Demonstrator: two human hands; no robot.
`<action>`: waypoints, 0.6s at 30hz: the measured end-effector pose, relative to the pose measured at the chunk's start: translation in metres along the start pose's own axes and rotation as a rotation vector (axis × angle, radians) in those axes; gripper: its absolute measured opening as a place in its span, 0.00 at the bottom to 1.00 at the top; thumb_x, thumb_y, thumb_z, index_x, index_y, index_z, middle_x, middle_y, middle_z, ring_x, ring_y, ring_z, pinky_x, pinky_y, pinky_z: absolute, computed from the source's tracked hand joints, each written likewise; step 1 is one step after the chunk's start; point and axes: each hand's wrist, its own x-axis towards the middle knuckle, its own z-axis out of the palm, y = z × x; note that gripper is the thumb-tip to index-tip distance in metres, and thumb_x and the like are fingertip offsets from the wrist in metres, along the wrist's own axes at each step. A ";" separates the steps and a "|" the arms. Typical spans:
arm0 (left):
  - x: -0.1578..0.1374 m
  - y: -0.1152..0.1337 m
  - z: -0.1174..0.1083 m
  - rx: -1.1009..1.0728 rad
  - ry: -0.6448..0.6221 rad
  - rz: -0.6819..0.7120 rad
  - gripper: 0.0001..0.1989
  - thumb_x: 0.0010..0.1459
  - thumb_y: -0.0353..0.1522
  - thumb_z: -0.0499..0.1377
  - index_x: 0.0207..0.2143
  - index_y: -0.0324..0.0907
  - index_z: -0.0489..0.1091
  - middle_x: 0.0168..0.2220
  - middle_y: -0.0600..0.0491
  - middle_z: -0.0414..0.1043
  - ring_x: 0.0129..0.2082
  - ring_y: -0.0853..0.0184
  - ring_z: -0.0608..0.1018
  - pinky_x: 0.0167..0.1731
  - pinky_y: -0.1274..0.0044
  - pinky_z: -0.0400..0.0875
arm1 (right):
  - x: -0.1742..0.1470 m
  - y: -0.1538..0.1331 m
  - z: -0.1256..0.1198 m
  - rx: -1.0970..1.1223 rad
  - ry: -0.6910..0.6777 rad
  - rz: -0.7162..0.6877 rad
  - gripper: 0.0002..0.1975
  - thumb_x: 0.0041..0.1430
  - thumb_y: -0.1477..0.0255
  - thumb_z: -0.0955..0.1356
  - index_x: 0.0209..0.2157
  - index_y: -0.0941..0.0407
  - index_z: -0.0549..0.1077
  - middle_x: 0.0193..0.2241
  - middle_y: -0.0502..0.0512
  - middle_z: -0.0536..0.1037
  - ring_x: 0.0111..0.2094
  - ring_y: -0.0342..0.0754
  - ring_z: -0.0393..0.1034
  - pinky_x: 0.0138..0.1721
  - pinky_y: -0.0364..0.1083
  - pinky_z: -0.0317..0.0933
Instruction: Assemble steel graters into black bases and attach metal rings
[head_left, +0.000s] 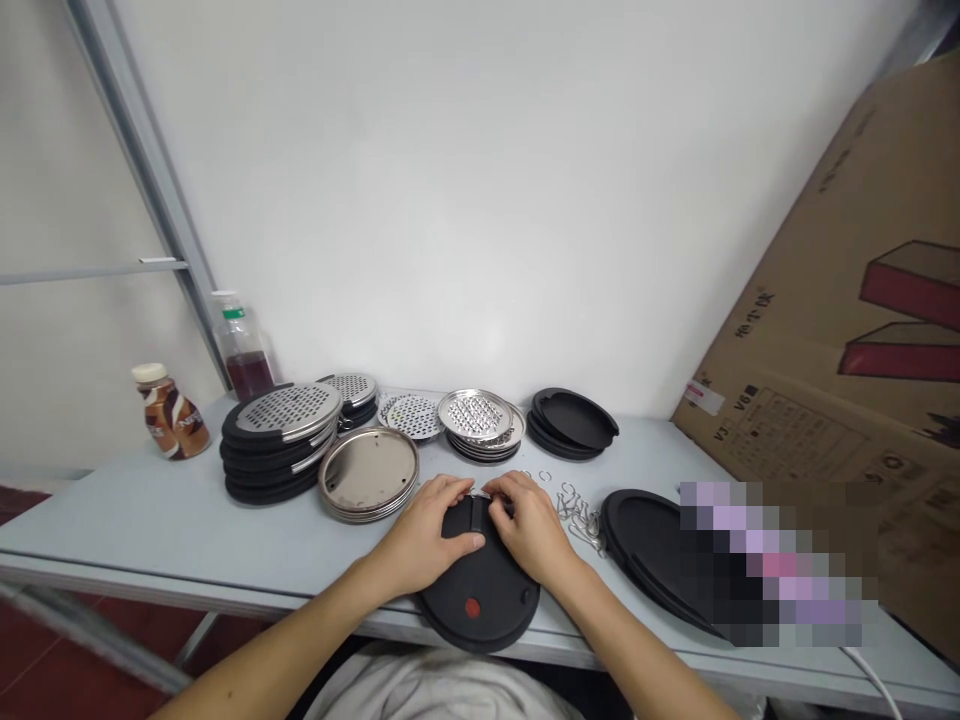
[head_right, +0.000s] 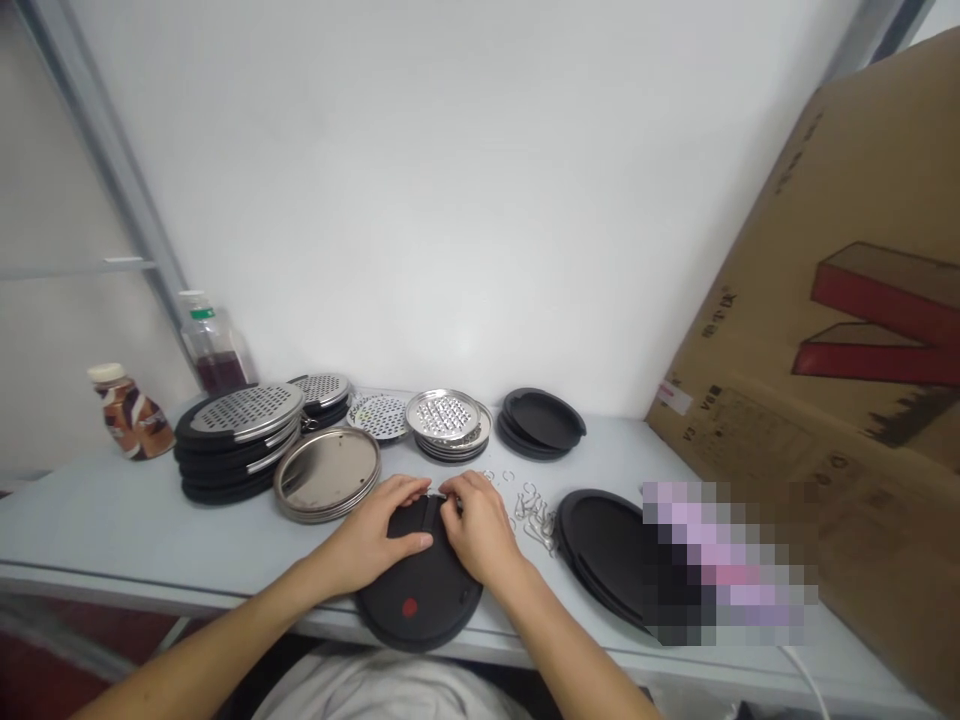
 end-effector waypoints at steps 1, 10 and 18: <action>0.000 -0.001 0.000 -0.006 -0.004 -0.002 0.27 0.52 0.29 0.66 0.56 0.45 0.66 0.50 0.47 0.69 0.51 0.59 0.73 0.55 0.64 0.67 | 0.000 0.000 0.000 0.000 0.001 0.001 0.12 0.57 0.81 0.63 0.36 0.56 0.76 0.34 0.55 0.77 0.39 0.51 0.70 0.43 0.48 0.63; -0.001 0.001 0.000 -0.005 -0.007 -0.024 0.28 0.53 0.29 0.66 0.57 0.44 0.66 0.51 0.47 0.69 0.52 0.58 0.72 0.56 0.64 0.66 | 0.000 0.000 0.001 -0.004 0.003 0.021 0.11 0.56 0.81 0.62 0.35 0.56 0.75 0.33 0.54 0.77 0.37 0.50 0.70 0.41 0.47 0.61; -0.001 0.002 -0.001 -0.004 -0.014 -0.015 0.27 0.53 0.29 0.66 0.56 0.45 0.68 0.52 0.47 0.69 0.54 0.57 0.71 0.57 0.64 0.64 | 0.000 0.002 0.003 0.009 0.011 0.033 0.11 0.56 0.80 0.62 0.34 0.56 0.74 0.32 0.54 0.76 0.36 0.49 0.70 0.39 0.46 0.61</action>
